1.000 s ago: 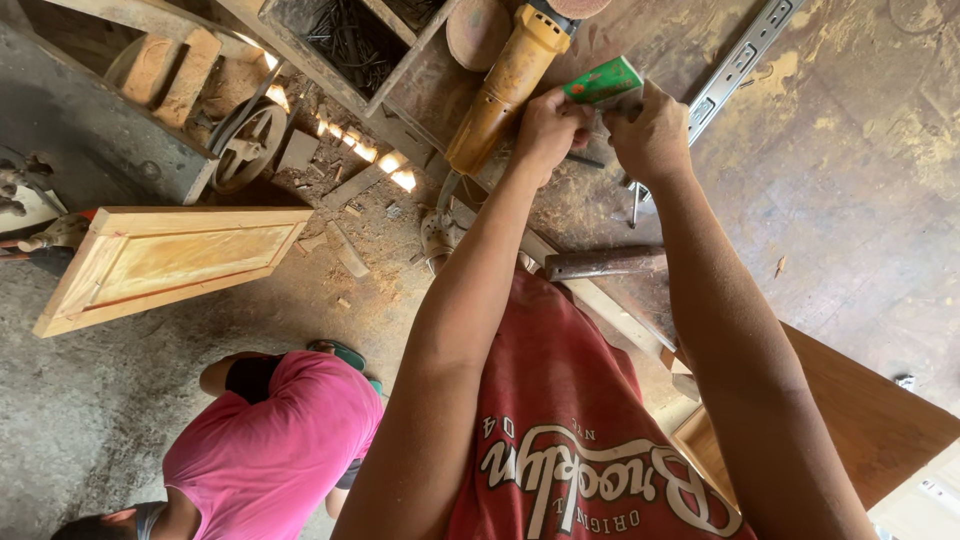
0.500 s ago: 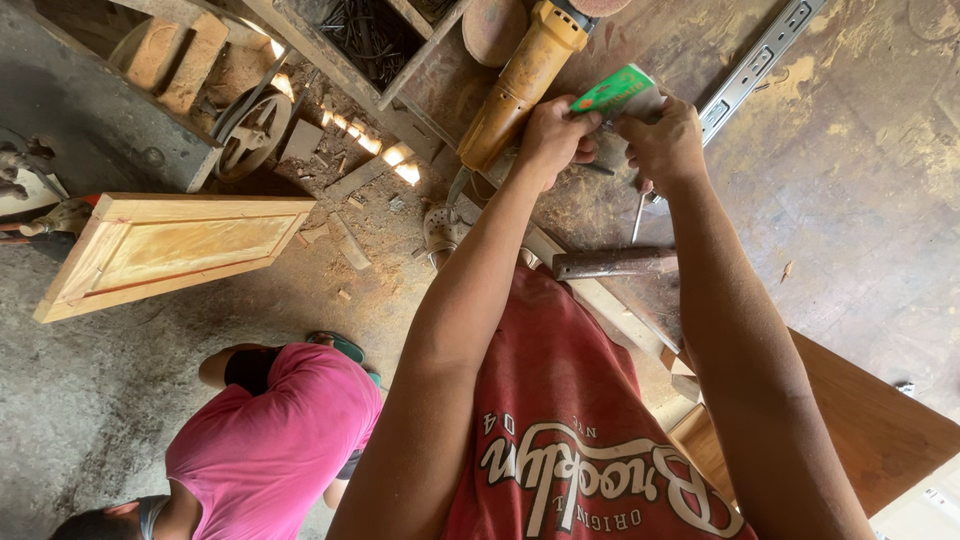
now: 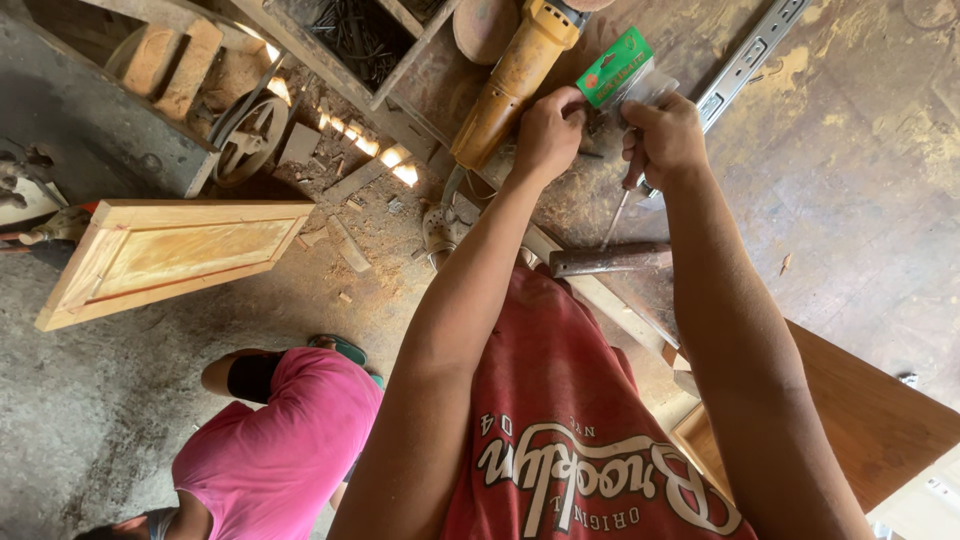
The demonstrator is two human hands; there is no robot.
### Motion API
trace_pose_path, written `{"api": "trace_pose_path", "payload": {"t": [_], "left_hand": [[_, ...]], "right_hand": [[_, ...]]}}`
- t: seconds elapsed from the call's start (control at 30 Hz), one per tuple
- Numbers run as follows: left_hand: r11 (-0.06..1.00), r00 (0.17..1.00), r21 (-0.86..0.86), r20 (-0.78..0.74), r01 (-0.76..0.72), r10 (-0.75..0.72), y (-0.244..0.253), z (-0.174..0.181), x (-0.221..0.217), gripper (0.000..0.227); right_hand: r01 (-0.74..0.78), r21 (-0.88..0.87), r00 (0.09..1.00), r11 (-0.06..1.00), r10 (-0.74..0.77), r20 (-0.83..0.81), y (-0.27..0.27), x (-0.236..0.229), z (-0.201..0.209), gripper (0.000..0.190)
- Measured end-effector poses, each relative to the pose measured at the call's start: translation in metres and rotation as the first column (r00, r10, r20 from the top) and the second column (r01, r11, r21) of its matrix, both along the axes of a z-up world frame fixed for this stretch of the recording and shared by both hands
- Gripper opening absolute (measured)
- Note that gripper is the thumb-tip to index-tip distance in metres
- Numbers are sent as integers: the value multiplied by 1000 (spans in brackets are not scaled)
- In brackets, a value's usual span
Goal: The person installs metal drawer slides onto a wooden drawer box using a screwdriver. They align the slides, insert screws, and tighten them on both sides of the drawer. The drawer is then placed into a cabinet frame to test the fit.
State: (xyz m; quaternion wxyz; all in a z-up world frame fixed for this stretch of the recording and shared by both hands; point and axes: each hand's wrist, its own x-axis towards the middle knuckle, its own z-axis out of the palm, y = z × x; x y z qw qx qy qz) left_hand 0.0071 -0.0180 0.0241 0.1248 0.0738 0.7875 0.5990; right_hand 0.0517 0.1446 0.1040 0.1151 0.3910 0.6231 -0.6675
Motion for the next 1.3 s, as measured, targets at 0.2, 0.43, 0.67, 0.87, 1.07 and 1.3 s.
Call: {"api": "trace_pose_path", "payload": {"t": [0.2, 0.43, 0.67, 0.87, 1.07, 1.3], "left_hand": [[926, 977, -370, -157, 75, -142, 13, -7, 14, 7], [940, 986, -299, 37, 166, -162, -2, 10, 19, 11], [760, 679, 650, 545, 28, -491, -95, 78, 45, 6], [539, 423, 842, 477, 31, -770, -151, 117, 93, 6], [536, 306, 844, 512, -7, -803, -141, 147, 173, 8], [538, 196, 837, 513, 101, -835, -97, 163, 272, 9]], "right_hand": [[217, -248, 976, 944, -215, 39, 24, 4, -26, 13], [18, 92, 998, 996, -25, 66, 19, 19, 17, 30], [-171, 128, 951, 977, 197, -238, -16, 116, 149, 37], [-40, 682, 958, 731, 222, -183, -99, 249, 208, 5], [556, 134, 663, 820, -340, -667, -160, 371, 215, 22], [731, -45, 417, 681, -498, -760, -166, 482, 190, 26]]}}
